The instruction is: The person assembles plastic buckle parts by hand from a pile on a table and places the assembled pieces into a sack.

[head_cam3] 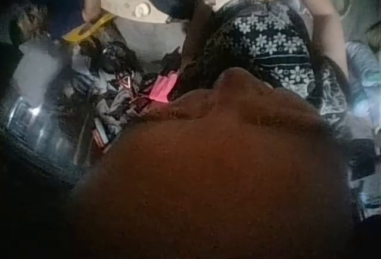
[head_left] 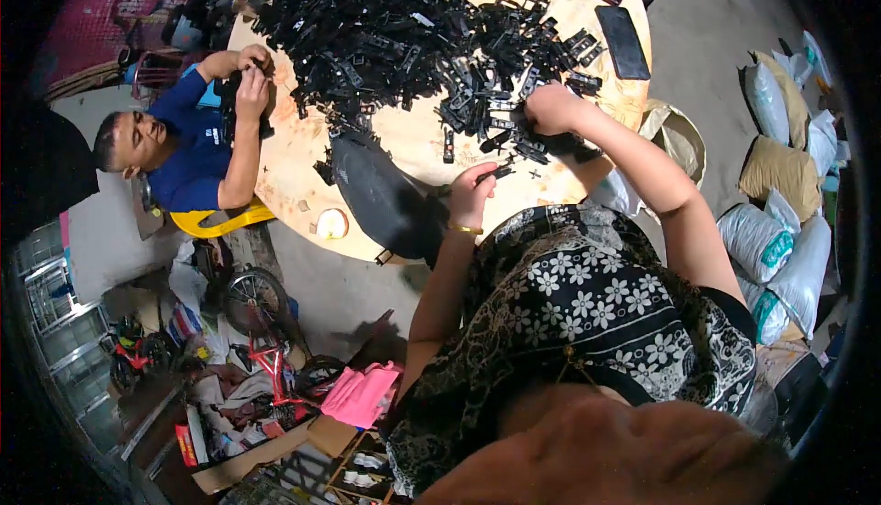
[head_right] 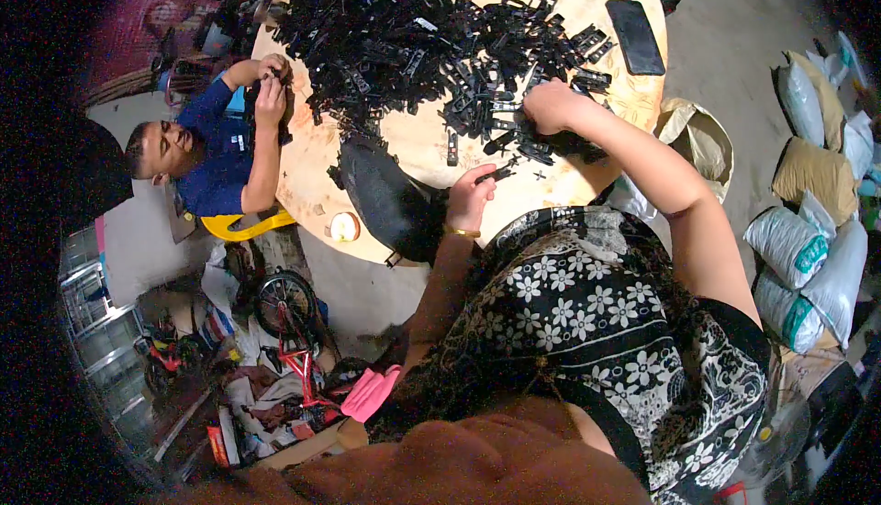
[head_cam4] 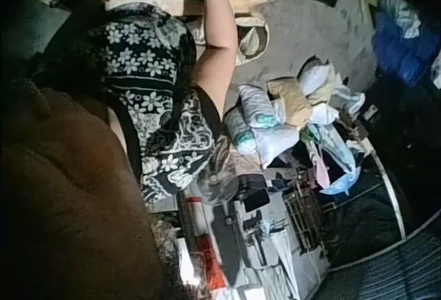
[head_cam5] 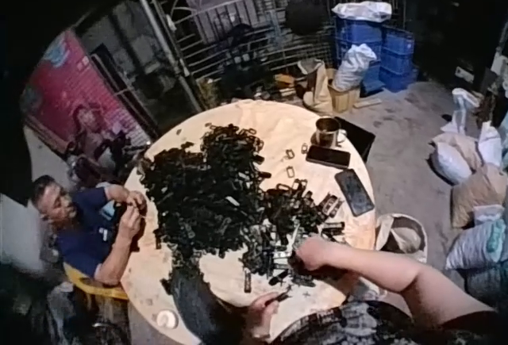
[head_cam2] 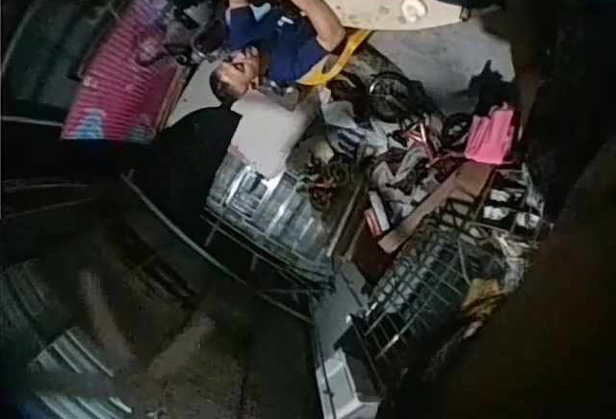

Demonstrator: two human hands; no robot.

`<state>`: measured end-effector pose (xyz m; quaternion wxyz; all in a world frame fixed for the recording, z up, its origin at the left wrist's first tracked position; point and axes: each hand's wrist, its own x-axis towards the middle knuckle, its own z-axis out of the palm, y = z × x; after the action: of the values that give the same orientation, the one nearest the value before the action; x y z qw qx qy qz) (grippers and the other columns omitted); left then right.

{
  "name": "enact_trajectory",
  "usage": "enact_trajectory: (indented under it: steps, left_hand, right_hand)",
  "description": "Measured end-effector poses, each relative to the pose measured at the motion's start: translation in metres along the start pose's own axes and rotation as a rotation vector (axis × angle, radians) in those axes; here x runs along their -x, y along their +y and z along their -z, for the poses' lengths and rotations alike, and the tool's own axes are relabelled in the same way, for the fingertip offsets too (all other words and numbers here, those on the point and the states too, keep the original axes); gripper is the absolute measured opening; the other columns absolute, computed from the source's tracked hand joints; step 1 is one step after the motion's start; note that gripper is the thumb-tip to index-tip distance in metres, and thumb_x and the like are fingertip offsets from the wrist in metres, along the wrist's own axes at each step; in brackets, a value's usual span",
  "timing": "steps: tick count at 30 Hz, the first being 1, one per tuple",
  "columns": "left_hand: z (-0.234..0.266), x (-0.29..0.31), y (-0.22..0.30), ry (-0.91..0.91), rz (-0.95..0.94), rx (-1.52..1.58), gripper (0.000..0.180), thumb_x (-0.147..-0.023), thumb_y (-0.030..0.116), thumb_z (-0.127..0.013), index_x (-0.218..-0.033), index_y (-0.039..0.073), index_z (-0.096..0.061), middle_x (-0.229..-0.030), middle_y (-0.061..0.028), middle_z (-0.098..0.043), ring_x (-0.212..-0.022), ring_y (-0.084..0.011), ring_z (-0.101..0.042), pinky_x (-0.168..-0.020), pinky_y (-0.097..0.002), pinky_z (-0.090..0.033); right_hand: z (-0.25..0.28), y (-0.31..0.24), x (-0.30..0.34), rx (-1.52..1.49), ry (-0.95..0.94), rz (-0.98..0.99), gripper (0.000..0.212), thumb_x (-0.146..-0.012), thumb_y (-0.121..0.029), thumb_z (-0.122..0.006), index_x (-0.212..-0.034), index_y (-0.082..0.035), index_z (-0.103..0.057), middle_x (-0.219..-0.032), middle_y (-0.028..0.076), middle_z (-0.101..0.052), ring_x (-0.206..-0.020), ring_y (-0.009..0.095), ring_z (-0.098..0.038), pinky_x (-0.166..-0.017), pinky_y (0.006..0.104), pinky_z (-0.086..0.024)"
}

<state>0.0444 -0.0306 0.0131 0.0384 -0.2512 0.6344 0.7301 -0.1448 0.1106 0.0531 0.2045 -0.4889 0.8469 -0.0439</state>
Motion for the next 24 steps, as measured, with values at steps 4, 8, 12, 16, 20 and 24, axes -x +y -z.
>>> enact_trajectory:
  steps: [4, 8, 12, 16, 20, 24]
  left_hand:
    - [-0.003, 0.008, 0.008, -0.001, 0.054, 0.057, 0.027, -0.076, 0.005, -0.052, -0.102, -0.004, -0.051, -0.072, -0.0035, -0.052, -0.059, -0.0079, -0.044, -0.053, -0.0183, -0.036]
    - [-0.008, 0.011, 0.002, 0.023, 0.065, 0.099, 0.023, -0.075, 0.002, -0.052, -0.097, -0.002, -0.054, -0.069, -0.0017, -0.052, -0.056, -0.0073, -0.045, -0.049, -0.0190, -0.037]
    - [-0.012, 0.017, 0.008, 0.049, 0.014, 0.099, 0.021, -0.076, 0.000, -0.050, -0.097, 0.000, -0.054, -0.072, -0.0021, -0.052, -0.059, -0.0075, -0.046, -0.049, -0.0188, -0.038]
    - [-0.009, 0.022, 0.006, 0.055, -0.008, 0.082, 0.022, -0.078, 0.003, -0.051, -0.100, 0.001, -0.053, -0.073, -0.0024, -0.053, -0.059, -0.0065, -0.046, -0.051, -0.0171, -0.037]
    - [-0.007, 0.021, -0.002, 0.054, -0.014, 0.109, 0.022, -0.078, 0.003, -0.051, -0.100, 0.001, -0.053, -0.072, -0.0025, -0.054, -0.060, -0.0069, -0.047, -0.051, -0.0172, -0.037]
    - [-0.014, 0.017, -0.002, 0.094, -0.016, 0.073, 0.025, -0.078, 0.000, -0.050, -0.103, -0.002, -0.050, -0.080, -0.0058, -0.053, -0.062, -0.0084, -0.049, -0.052, -0.0186, -0.039]
  right_hand:
    - [0.010, -0.025, -0.019, -0.061, 0.126, 0.062, 0.016, -0.062, -0.016, -0.060, -0.075, -0.007, -0.062, -0.079, 0.011, -0.059, -0.079, 0.028, -0.056, -0.066, 0.0367, -0.045]
    - [-0.002, -0.048, -0.046, -0.072, 0.591, 0.335, 0.039, -0.066, -0.022, -0.061, -0.103, -0.015, -0.051, -0.111, 0.005, -0.046, -0.106, 0.021, -0.040, -0.080, 0.0362, -0.039]
    - [-0.017, -0.042, -0.038, -0.105, 0.523, 0.443, 0.027, -0.068, -0.018, -0.059, -0.094, -0.009, -0.056, -0.104, 0.007, -0.050, -0.105, 0.023, -0.042, -0.084, 0.0359, -0.034]
    - [-0.027, -0.020, 0.004, -0.186, 0.522, 0.553, 0.020, -0.070, -0.017, -0.057, -0.088, -0.007, -0.058, -0.106, 0.008, -0.049, -0.108, 0.023, -0.040, -0.090, 0.0384, -0.030]
    - [-0.028, -0.004, 0.028, -0.197, 0.576, 0.502, 0.016, -0.070, -0.020, -0.059, -0.078, -0.006, -0.060, -0.102, 0.009, -0.051, -0.103, 0.027, -0.043, -0.089, 0.0414, -0.031]
    - [-0.024, -0.004, 0.018, -0.189, 0.667, 0.412, 0.012, -0.069, -0.017, -0.059, -0.075, -0.006, -0.060, -0.092, 0.006, -0.055, -0.092, 0.023, -0.048, -0.083, 0.0379, -0.034]
